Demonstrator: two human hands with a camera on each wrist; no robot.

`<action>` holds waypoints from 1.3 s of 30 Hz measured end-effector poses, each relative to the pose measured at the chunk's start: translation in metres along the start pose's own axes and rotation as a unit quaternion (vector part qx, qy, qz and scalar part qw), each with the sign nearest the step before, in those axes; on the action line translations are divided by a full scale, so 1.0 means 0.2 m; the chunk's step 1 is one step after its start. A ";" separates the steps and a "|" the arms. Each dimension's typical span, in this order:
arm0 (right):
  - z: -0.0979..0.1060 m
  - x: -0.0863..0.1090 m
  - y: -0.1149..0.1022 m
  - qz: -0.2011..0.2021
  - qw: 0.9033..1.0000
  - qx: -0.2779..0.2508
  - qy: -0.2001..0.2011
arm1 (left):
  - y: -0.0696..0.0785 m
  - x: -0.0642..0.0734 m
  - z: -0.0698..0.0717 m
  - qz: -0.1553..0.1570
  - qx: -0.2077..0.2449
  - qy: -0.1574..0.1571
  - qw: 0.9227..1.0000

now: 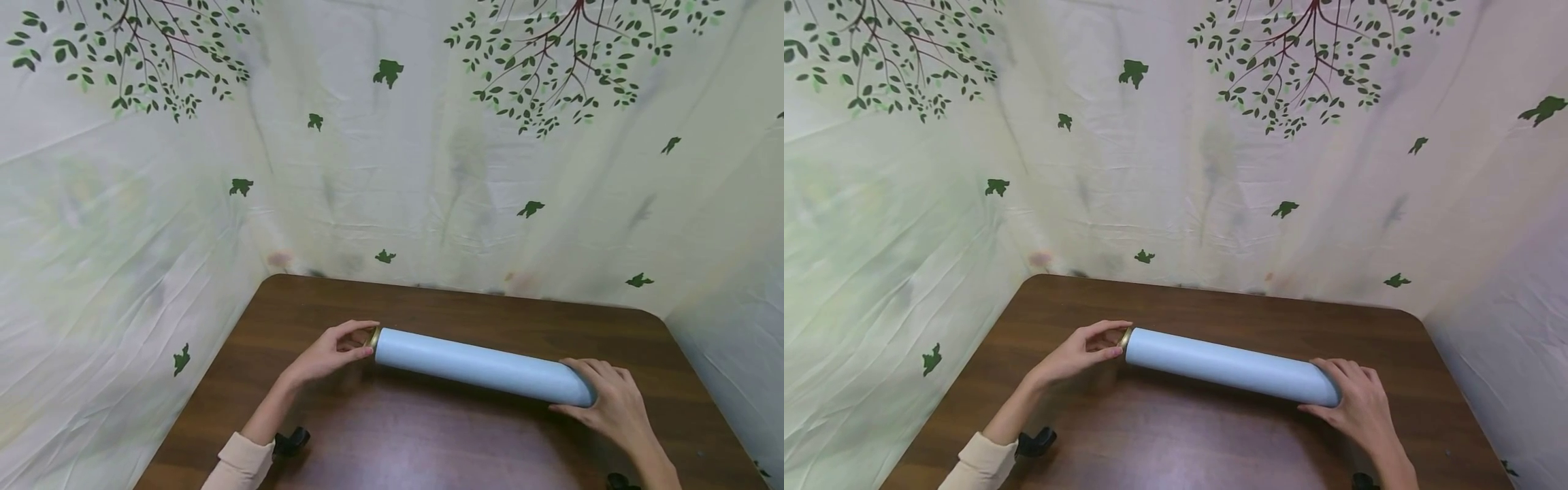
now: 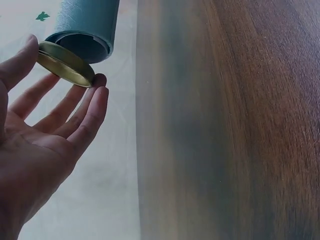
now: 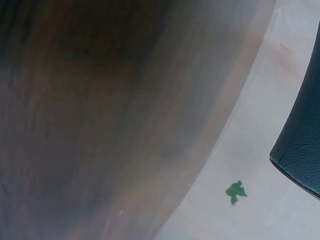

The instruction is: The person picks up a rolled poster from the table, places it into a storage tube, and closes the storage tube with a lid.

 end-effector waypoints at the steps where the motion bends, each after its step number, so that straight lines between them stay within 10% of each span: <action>1: 0.00 0.00 0.00 0.001 1.000 0.000 0.000 | -0.01 0.00 0.00 -0.001 0.000 -0.001 1.000; 21: 0.00 -0.02 -0.01 -0.004 0.999 -0.006 -0.032 | 0.00 -0.01 -0.02 -0.065 0.071 -0.048 0.994; 39: -0.02 -0.03 0.01 0.006 0.999 -0.005 -0.043 | -0.02 -0.01 -0.06 -0.077 0.101 -0.004 0.992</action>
Point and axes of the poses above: each hand's wrist, its own x-axis away from the middle knuckle, its own z-axis out of the back of the hand, y = z × x, the point moved 3 cm from there along -x, towards the middle knuckle, and after that the axes turned 15 degrees about -y, right-handed, at the moved point
